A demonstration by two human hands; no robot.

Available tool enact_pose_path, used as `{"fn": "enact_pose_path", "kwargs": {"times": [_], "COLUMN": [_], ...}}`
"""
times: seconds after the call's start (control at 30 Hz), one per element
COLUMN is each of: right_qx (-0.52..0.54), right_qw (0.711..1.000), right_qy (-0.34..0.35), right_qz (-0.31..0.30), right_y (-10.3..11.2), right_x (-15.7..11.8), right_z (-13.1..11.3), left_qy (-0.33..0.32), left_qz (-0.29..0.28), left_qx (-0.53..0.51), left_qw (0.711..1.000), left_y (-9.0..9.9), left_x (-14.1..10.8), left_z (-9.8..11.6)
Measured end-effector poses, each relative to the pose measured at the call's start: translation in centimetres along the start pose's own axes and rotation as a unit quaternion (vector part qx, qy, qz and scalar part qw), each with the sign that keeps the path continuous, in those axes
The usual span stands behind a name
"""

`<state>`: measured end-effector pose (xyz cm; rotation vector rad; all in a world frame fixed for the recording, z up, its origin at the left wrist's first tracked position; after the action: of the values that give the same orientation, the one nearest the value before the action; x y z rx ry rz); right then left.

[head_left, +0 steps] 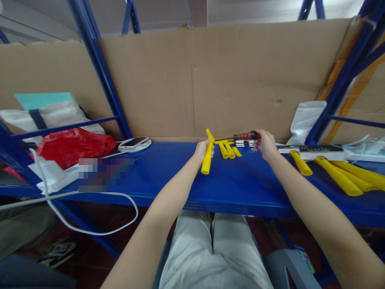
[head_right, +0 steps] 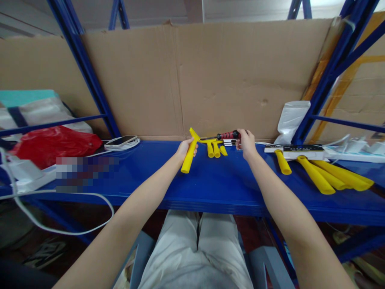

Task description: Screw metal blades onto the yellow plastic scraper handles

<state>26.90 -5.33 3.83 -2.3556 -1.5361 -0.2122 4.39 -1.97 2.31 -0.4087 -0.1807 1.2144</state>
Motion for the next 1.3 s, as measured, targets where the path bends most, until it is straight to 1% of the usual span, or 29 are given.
{"fn": "enact_pose_path", "kwargs": {"times": [0.17, 0.3, 0.4, 0.5, 0.63, 0.73, 0.9, 1.1, 1.17, 1.3], "right_qx": [-0.039, -0.035, -0.028, -0.042, -0.074, -0.063, -0.052, -0.114, -0.112, -0.077], "right_qw": [0.999, 0.999, 1.0, 0.999, 0.997, 0.998, 0.999, 0.993, 0.994, 0.997], "right_qy": [0.024, 0.014, 0.002, 0.005, 0.022, 0.014, -0.001, 0.021, 0.015, -0.014], "right_qz": [-0.005, -0.003, 0.013, 0.027, 0.006, 0.004, 0.008, 0.013, 0.006, -0.001], "right_y": [0.23, -0.1, -0.46, -0.45, -0.05, 0.03, -0.22, 0.24, 0.28, -0.09], "right_x": [0.08, -0.3, -0.69, -0.81, -0.52, -0.34, -0.39, -0.03, 0.0, -0.38], "right_z": [0.16, -0.16, -0.59, -0.71, -0.35, -0.16, -0.27, 0.06, 0.08, -0.31], "left_qy": [-0.001, -0.002, -0.006, -0.005, 0.006, 0.008, 0.006, 0.001, -0.001, -0.001], "left_qz": [0.006, 0.004, 0.0, 0.0, 0.005, 0.008, -0.002, 0.002, 0.004, 0.004], "left_qx": [0.001, 0.015, 0.017, 0.014, 0.018, 0.022, 0.021, 0.017, 0.023, 0.034], "left_qw": [1.0, 1.0, 1.0, 1.0, 1.0, 1.0, 1.0, 1.0, 1.0, 0.999], "left_y": [0.03, 0.02, 0.02, 0.04, 0.03, 0.03, 0.12, 0.29, 0.3, 0.27], "left_x": [0.02, -0.07, -0.02, 0.05, -0.04, -0.13, 0.03, 0.25, 0.22, 0.1], "left_z": [-0.09, -0.02, -0.01, -0.03, 0.01, 0.06, -0.01, -0.26, -0.29, -0.17]}}
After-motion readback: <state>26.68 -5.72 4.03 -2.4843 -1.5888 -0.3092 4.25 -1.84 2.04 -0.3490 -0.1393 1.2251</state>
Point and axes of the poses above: each hand's wrist, its own x-axis towards the middle knuckle, its own y-axis out of the back of the hand, z = x × y, the point moved 1 cm from there along x, towards the middle knuckle, and after that the axes turned 5 degrees about -z, right-handed, at the moved point
